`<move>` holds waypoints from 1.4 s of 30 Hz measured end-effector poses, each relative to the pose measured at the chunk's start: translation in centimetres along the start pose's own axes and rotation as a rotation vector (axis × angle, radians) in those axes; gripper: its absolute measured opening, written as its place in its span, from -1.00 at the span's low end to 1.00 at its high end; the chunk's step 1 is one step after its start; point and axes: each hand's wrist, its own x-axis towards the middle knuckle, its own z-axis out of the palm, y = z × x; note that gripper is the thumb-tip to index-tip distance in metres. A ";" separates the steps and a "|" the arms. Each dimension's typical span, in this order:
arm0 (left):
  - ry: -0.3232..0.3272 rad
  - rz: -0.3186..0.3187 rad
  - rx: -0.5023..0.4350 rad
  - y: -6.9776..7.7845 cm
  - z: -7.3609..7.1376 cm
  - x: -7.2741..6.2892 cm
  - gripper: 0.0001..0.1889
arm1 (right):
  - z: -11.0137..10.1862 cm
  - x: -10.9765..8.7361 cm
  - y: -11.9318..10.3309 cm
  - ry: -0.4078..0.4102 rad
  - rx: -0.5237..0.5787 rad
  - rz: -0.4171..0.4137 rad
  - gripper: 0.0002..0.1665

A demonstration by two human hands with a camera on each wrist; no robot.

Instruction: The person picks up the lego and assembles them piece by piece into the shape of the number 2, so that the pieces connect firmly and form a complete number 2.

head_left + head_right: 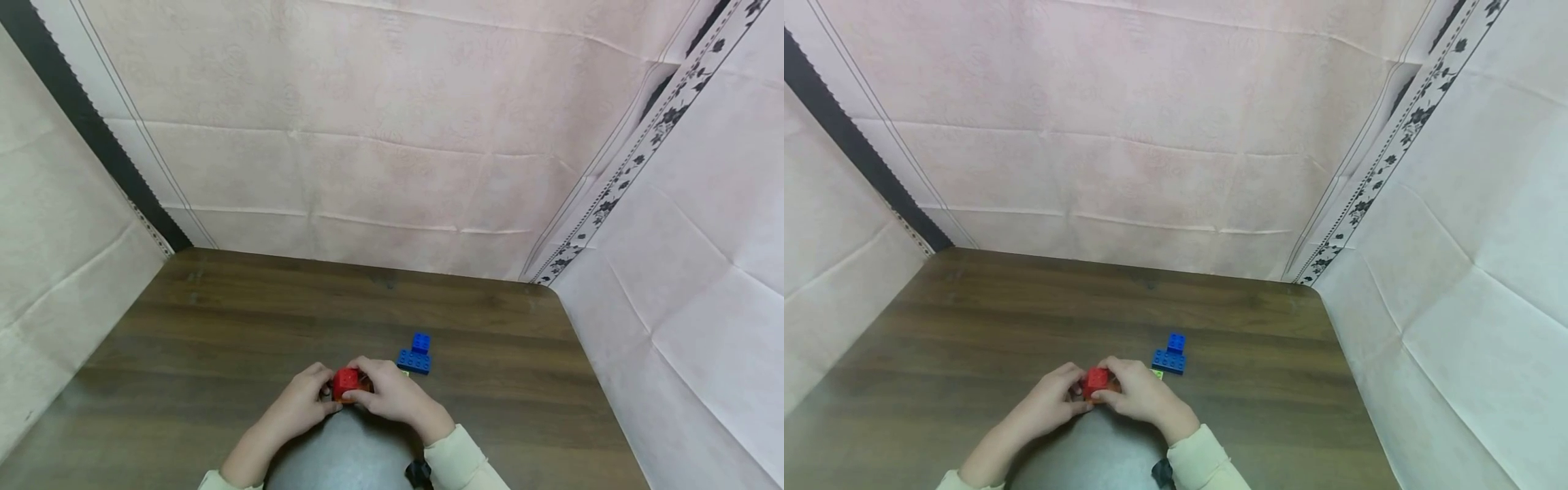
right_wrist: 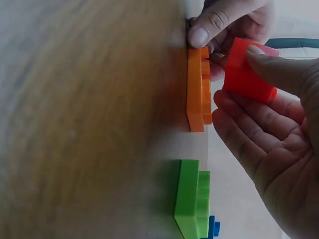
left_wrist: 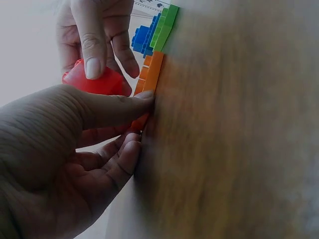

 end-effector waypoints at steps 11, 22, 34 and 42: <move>-0.001 -0.013 -0.014 0.1 -0.1 0.0 -0.73 | 0.1 -0.3 0.6 -0.010 -0.020 0.024 -0.65; -0.020 -0.027 -0.011 0.2 -0.2 0.0 -0.71 | 0.2 -0.2 0.6 -0.045 -0.043 0.048 -0.66; -0.003 -0.023 -0.003 0.1 -0.2 0.1 -0.71 | 0.5 0.0 0.6 -0.044 -0.044 0.082 -0.69; 0.014 -0.020 0.002 0.2 -0.1 0.1 -0.72 | 0.4 0.1 0.4 -0.046 -0.074 0.087 -0.70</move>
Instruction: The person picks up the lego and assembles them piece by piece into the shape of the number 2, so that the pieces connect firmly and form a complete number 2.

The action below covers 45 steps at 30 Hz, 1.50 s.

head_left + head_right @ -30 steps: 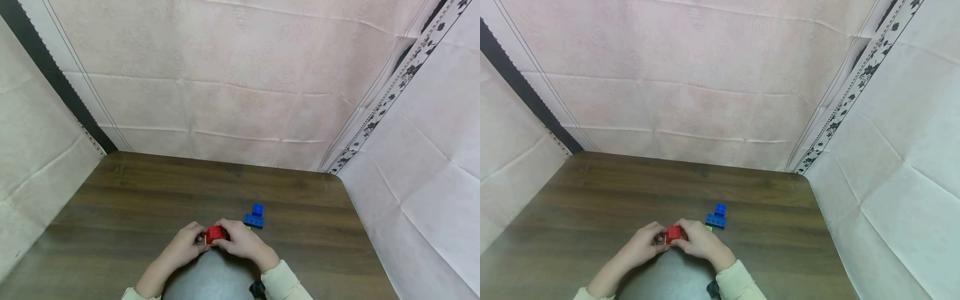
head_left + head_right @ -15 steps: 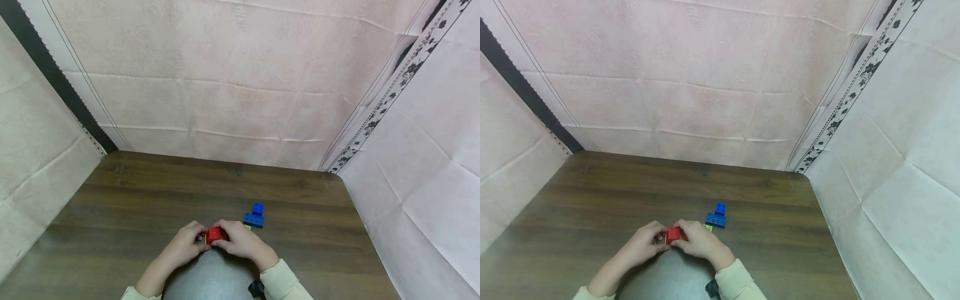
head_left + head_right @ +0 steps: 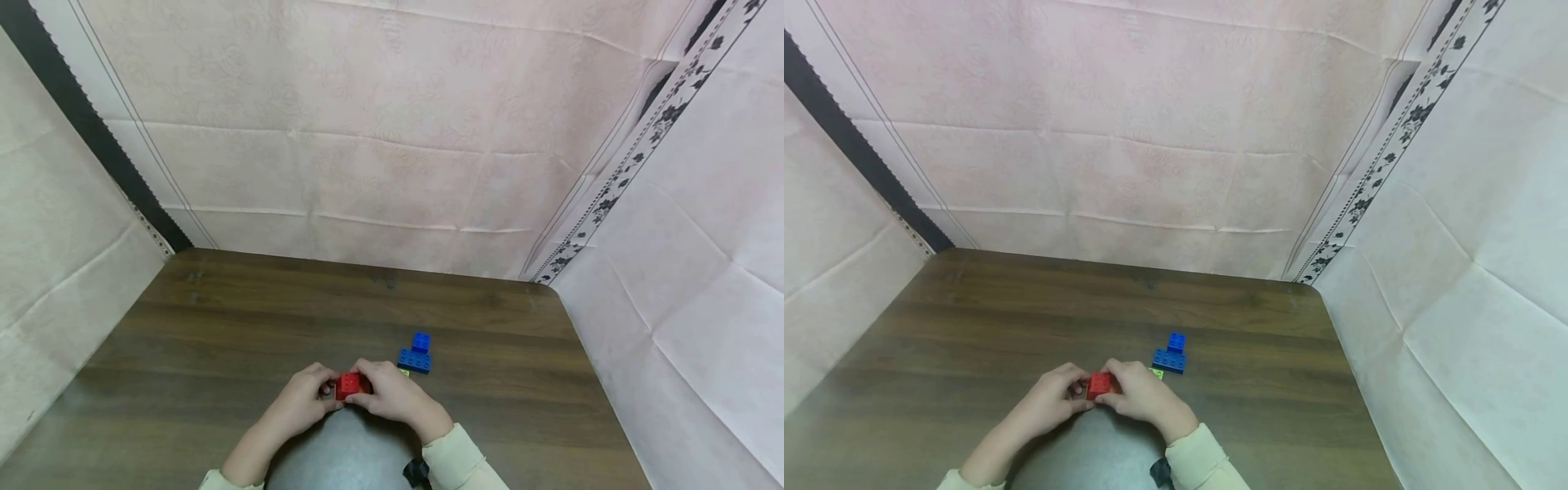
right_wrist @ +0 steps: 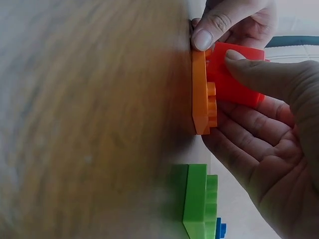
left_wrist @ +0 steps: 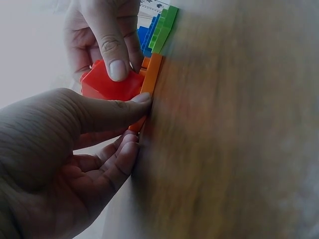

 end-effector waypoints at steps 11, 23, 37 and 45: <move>0.015 -0.050 0.009 0.2 0.3 0.1 -0.72 | -0.2 0.3 -0.3 -0.010 -0.073 -0.030 -0.67; 0.020 -0.063 0.013 0.4 0.5 0.3 -0.72 | -0.4 0.4 -1.0 -0.023 -0.153 -0.015 -0.64; 0.007 -0.102 0.030 0.5 0.6 0.3 -0.73 | -0.3 0.6 -1.9 -0.044 -0.175 0.028 -0.66; 0.000 -0.099 0.046 0.7 0.4 0.4 -0.73 | -0.3 0.6 -2.2 -0.029 -0.218 0.023 -0.69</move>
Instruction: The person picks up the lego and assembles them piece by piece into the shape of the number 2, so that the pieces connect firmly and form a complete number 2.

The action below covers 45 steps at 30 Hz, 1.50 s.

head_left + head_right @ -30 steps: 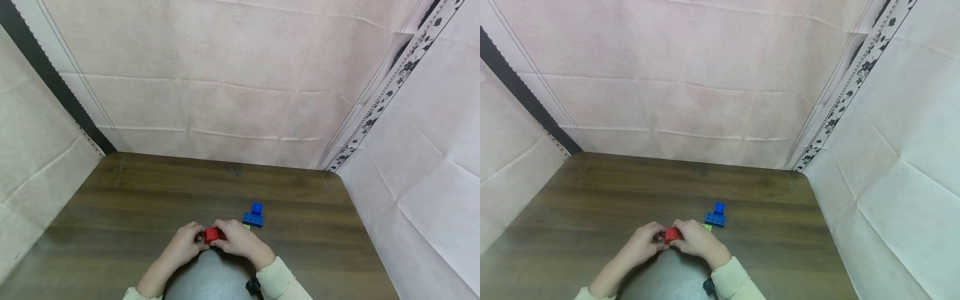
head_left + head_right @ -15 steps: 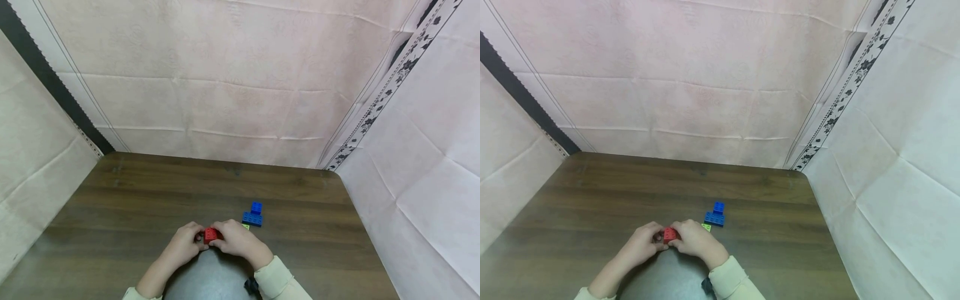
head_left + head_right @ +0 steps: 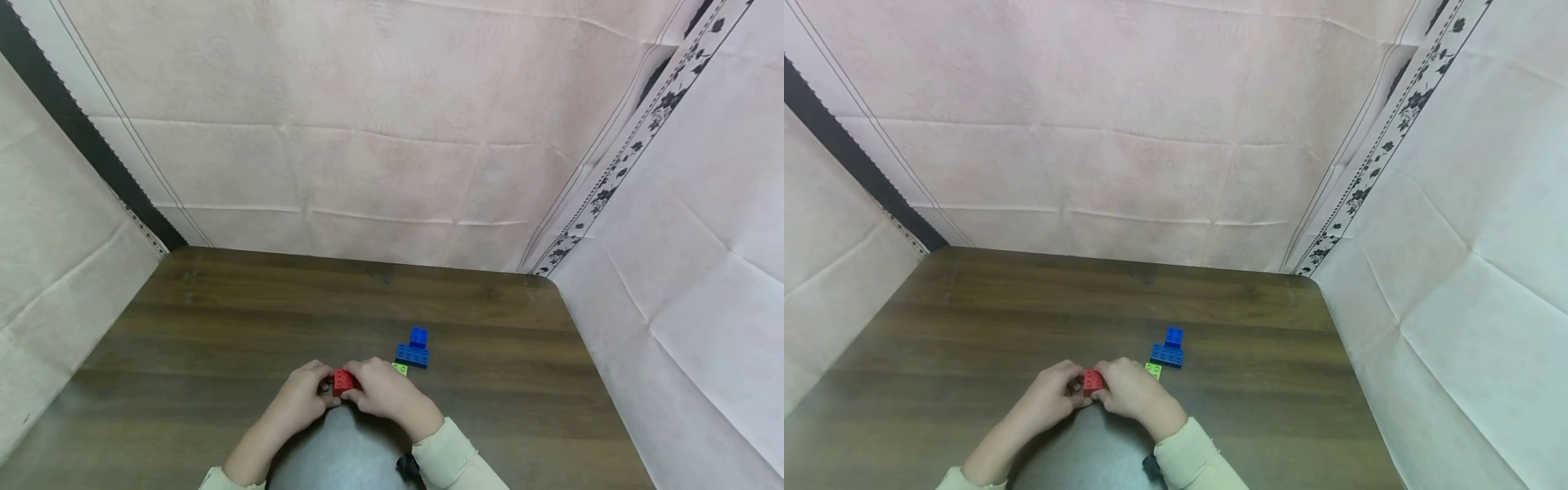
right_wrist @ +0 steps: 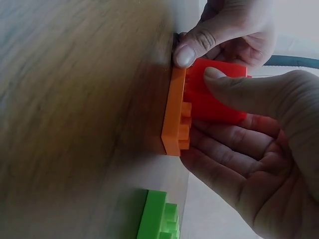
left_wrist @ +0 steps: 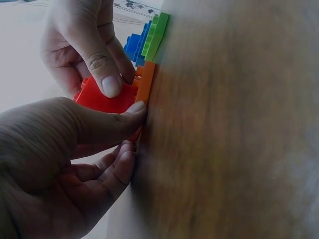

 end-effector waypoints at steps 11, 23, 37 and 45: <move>-0.004 -0.005 0.003 0.1 -0.1 -0.1 -0.74 | 0.1 0.1 -0.5 0.003 -0.096 -0.018 -0.74; -0.004 -0.019 -0.021 0.1 -0.2 0.1 -0.69 | -0.3 0.1 -1.4 -0.023 -0.190 -0.013 -0.79; -0.037 0.040 -0.061 0.1 -1.6 -0.6 -0.68 | -0.1 0.0 -0.7 0.002 -0.120 -0.041 -0.78; 0.010 0.082 -0.134 1.1 -2.1 -1.1 -0.73 | 0.1 0.1 -0.3 0.011 -0.097 -0.058 -0.81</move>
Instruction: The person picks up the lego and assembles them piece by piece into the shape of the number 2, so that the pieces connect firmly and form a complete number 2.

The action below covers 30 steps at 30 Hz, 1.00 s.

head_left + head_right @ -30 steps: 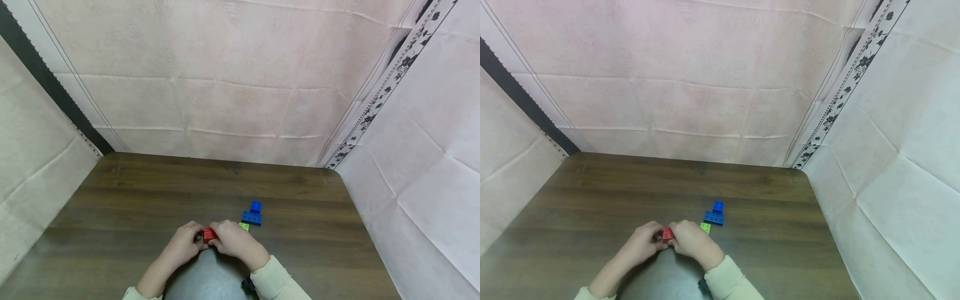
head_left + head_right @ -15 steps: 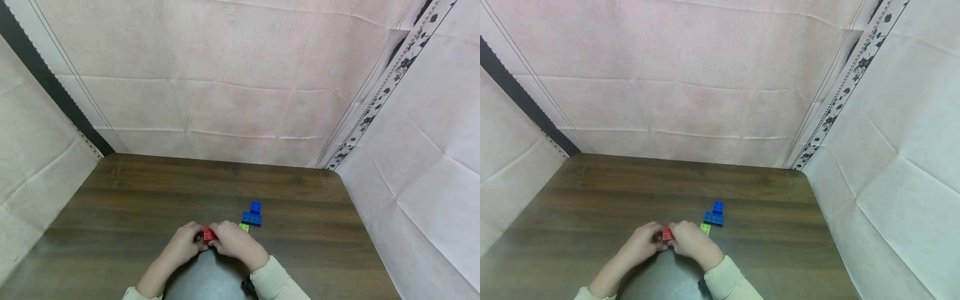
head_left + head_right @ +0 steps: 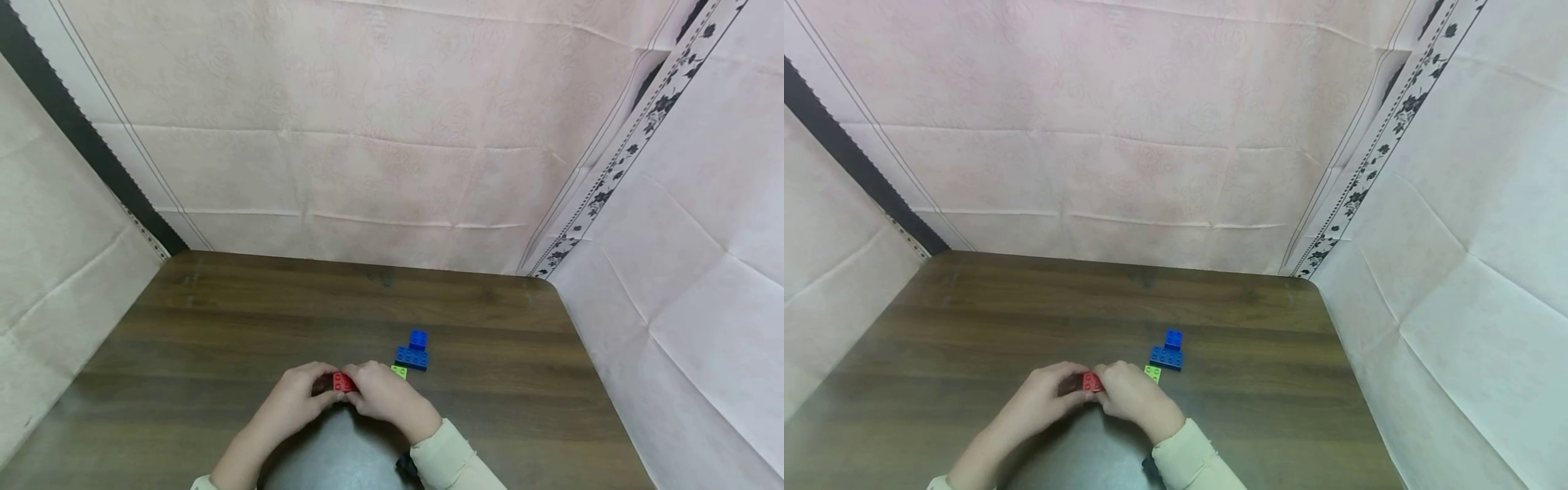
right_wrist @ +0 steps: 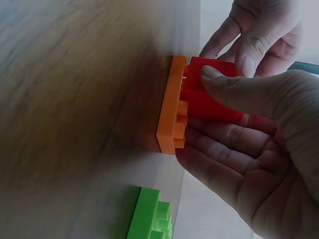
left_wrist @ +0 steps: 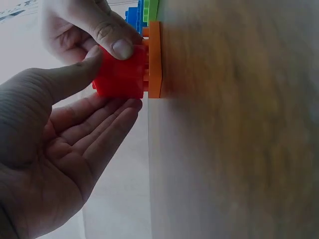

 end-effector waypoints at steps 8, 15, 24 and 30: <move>0.023 -0.010 0.005 0.0 0.2 0.3 -0.77 | -0.1 -0.1 0.1 0.005 0.002 -0.001 -0.84; 0.023 -0.027 0.016 0.0 0.3 0.2 -0.76 | 0.0 0.0 0.1 0.004 0.000 -0.003 -0.81; 0.052 -0.018 0.036 0.0 0.6 0.1 -0.76 | 0.0 0.0 0.1 -0.005 0.007 0.003 -0.79; 0.057 -0.028 0.044 0.1 0.6 0.2 -0.77 | 0.0 0.0 0.1 -0.003 0.002 -0.003 -0.79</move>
